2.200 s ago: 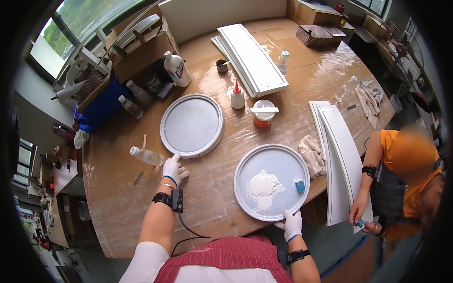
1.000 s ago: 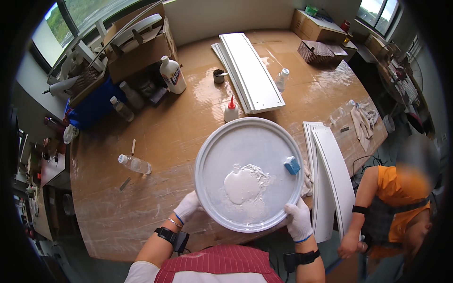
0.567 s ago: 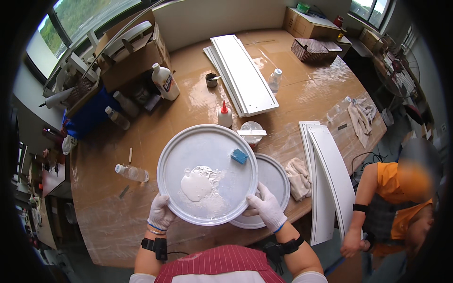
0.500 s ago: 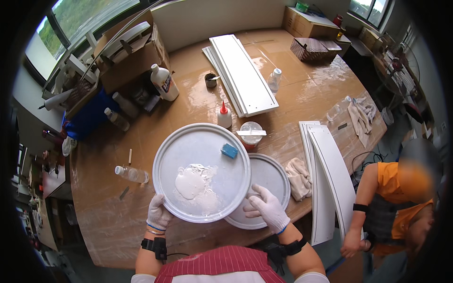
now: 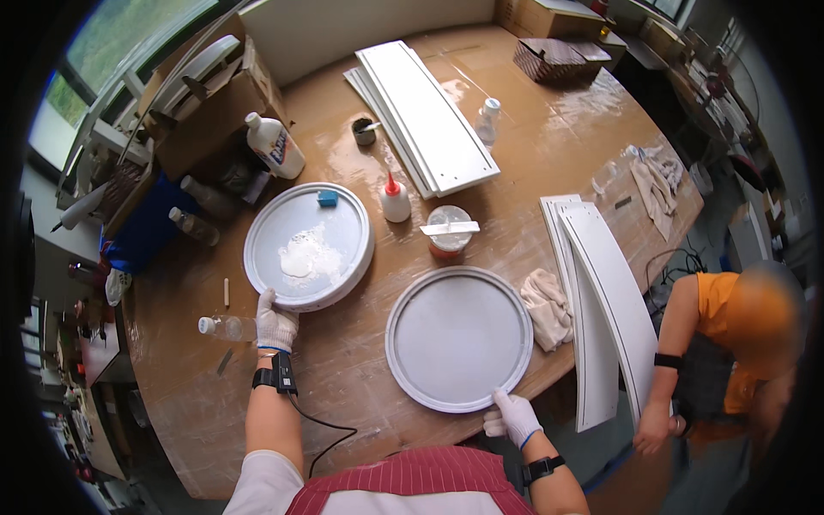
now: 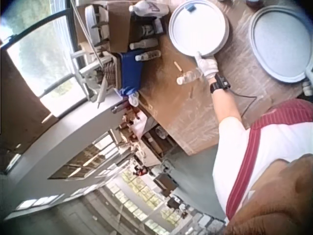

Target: Cleaning a furniture surface with a cloth and then preparing white wood filler or paint on a tray for application.

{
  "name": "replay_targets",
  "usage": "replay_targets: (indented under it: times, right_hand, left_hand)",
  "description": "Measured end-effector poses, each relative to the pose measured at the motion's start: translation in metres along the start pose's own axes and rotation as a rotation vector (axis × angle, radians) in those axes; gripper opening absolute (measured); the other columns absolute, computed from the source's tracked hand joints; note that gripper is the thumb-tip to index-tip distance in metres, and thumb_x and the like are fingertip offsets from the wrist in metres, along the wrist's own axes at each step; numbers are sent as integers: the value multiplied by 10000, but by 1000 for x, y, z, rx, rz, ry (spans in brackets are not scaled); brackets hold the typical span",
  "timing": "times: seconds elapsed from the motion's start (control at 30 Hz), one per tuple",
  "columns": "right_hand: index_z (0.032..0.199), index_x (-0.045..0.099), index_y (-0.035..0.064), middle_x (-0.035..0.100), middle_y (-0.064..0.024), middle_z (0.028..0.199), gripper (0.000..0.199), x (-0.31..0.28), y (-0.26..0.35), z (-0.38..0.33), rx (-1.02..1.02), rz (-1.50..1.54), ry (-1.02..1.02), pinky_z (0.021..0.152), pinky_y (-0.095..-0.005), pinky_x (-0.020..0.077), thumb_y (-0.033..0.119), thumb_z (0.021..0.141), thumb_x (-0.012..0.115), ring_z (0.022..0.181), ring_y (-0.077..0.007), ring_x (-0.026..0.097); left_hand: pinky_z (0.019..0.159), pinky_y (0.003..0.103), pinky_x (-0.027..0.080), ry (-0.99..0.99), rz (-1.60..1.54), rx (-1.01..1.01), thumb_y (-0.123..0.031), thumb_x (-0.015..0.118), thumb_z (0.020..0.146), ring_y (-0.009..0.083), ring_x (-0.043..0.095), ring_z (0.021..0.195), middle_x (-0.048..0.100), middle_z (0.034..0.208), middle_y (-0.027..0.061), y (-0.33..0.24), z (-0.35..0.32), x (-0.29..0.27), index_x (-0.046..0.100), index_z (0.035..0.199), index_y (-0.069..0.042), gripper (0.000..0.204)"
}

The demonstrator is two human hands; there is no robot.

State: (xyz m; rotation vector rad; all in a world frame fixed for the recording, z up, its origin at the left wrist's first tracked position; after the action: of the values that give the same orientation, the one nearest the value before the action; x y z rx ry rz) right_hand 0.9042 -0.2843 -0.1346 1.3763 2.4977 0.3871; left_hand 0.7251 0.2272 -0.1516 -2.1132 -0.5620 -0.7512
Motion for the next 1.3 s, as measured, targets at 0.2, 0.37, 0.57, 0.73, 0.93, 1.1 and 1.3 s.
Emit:
replay_targets:
  times: [0.2, 0.37, 0.57, 0.73, 0.93, 1.1, 1.3]
  right_hand:
    - [979, 626, -64, 655, -165, 757, 451, 5, 0, 17, -69, 68, -67, 481, -372, 587, 386, 1002, 635, 532, -266, 662]
    - [926, 594, -37, 624, -122, 708, 372, -12, 5, 22, -151, 99, -174, 432, -358, 535, 324, 998, 651, 480, -218, 611]
    - [836, 588, -11, 629, -113, 686, 358, -31, 28, 23, -246, 48, -318, 399, -342, 506, 308, 980, 664, 446, -203, 599]
    - [835, 590, -6, 565, -70, 644, 334, -41, 41, 31, -302, 26, -409, 353, -328, 406, 287, 984, 652, 413, -163, 534]
    - [726, 561, 10, 581, -89, 596, 429, -53, 48, 33, -328, -7, -488, 397, -349, 465, 344, 955, 702, 432, -182, 578]
    - [793, 612, -21, 637, -120, 662, 421, -41, 58, 14, -314, -156, -496, 448, -343, 517, 369, 932, 690, 500, -195, 644]
    - [843, 641, -41, 669, -151, 710, 352, -45, 47, 16, -438, -445, -513, 468, -358, 538, 305, 872, 692, 534, -215, 675]
  left_hand:
    - [1147, 527, 454, 35, 43, -59, -141, 577, 1002, 357, 531, 1354, 522, 1495, 203, 7, 39, 21, 413, 1482, 24, 534]
    - [1166, 552, 431, 40, 95, -91, -129, 546, 1013, 378, 491, 1387, 468, 1533, 214, 13, 46, 30, 365, 1510, 19, 549]
    - [1183, 592, 396, 39, 110, -109, -128, 526, 1002, 384, 453, 1421, 441, 1561, 205, 8, 48, 10, 343, 1532, 4, 576]
    - [1152, 577, 437, 51, 177, -141, -199, 515, 1038, 382, 463, 1410, 437, 1556, 213, 3, 43, 22, 331, 1529, 13, 566]
    - [1034, 520, 524, -101, 865, -145, -448, 518, 1068, 333, 591, 1233, 575, 1402, 148, -16, 37, 45, 466, 1461, -76, 543]
    - [953, 477, 570, -176, 890, -97, -452, 546, 1054, 310, 642, 1132, 642, 1280, 140, -16, 43, 35, 516, 1404, -88, 505]
    - [862, 495, 609, -94, 551, -39, -317, 543, 1038, 303, 670, 1118, 665, 1278, 132, -11, 38, 20, 554, 1359, -43, 422]
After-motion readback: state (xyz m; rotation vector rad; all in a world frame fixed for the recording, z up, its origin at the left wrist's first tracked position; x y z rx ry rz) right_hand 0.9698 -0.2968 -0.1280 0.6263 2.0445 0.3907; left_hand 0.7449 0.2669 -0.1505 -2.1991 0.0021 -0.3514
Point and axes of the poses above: each hand's wrist, its own z-axis towards the middle knuckle, its own x-axis out of the palm, y = z × x, the point moved 5 cm from there along z, towards the middle knuckle
